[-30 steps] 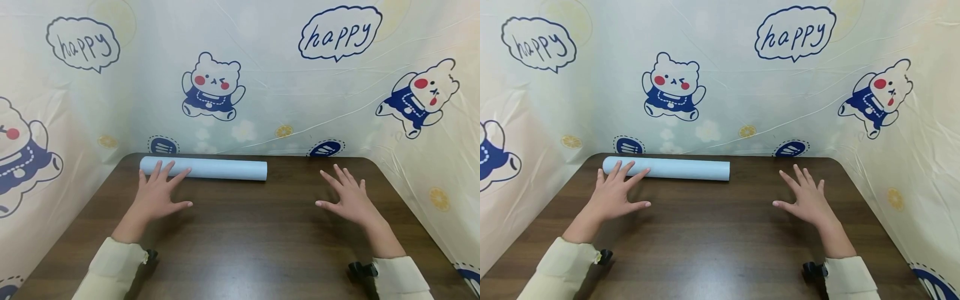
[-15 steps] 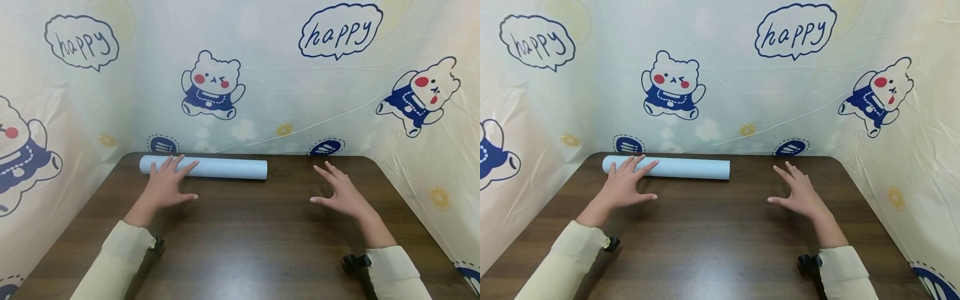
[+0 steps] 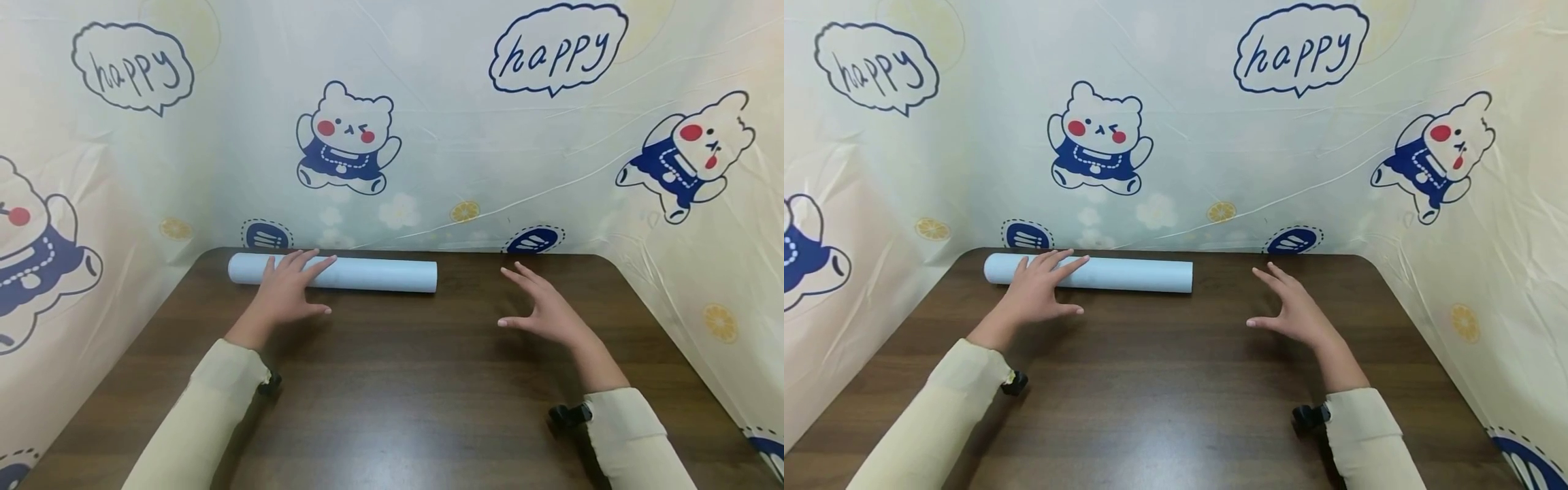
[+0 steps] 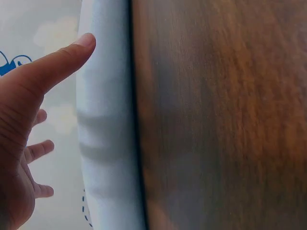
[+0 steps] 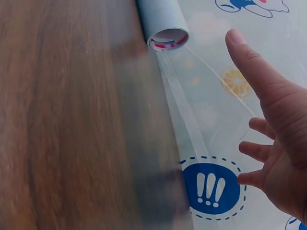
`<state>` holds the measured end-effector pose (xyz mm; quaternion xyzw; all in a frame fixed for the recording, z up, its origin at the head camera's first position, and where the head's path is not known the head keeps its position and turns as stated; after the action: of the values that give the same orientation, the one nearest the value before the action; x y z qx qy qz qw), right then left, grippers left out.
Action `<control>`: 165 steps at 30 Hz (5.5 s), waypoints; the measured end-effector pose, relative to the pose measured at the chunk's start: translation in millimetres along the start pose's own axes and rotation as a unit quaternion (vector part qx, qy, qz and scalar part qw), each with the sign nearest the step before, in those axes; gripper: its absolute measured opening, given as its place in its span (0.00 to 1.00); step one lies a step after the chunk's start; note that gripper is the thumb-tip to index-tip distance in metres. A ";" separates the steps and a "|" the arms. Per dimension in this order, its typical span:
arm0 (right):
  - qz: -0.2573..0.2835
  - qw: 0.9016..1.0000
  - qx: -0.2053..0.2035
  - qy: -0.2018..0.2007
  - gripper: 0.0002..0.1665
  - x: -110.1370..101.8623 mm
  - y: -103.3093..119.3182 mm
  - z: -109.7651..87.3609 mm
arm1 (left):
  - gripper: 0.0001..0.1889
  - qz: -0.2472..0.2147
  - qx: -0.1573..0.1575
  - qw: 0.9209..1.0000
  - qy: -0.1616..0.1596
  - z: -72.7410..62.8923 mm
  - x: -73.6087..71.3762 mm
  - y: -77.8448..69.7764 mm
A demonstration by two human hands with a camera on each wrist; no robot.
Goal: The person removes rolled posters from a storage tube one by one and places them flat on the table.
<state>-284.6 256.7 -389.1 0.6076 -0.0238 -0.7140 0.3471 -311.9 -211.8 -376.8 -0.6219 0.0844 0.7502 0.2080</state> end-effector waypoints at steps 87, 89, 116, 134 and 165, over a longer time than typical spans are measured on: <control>0.431 0.901 0.061 -0.007 0.30 39.7 50.2 28.5 | 0.48 0.005 0.157 0.980 -0.122 3.5 -1.1 -15.4; 0.453 0.889 0.072 -0.016 0.28 41.3 54.7 29.2 | 0.48 0.001 0.165 0.979 -0.123 3.7 -2.1 -19.7; 0.552 0.830 0.059 -0.063 0.13 49.2 88.2 37.5 | 0.48 -0.014 0.199 0.967 -0.156 1.6 -11.4 -47.3; 0.396 0.901 0.082 -0.155 0.12 41.5 102.5 37.3 | 0.48 -0.007 0.200 0.959 -0.202 -1.2 -16.5 -48.2; 0.441 0.888 0.019 -0.128 0.17 25.2 92.6 26.0 | 0.47 0.037 0.156 0.963 -0.218 -27.1 -27.6 -28.5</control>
<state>-264.9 163.3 -361.6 0.4447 -0.3473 -0.5582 0.6083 -271.9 -202.4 -352.0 -0.3997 0.1759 0.8525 0.2874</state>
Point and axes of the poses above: each hand's wrist, its own z-axis towards the middle knuckle, its own x-axis out of the palm, y = z × x, the point moved 4 cm from there along z, towards the middle knuckle, and after that the axes turned 1 degree about -y, right-handed, at the moved point
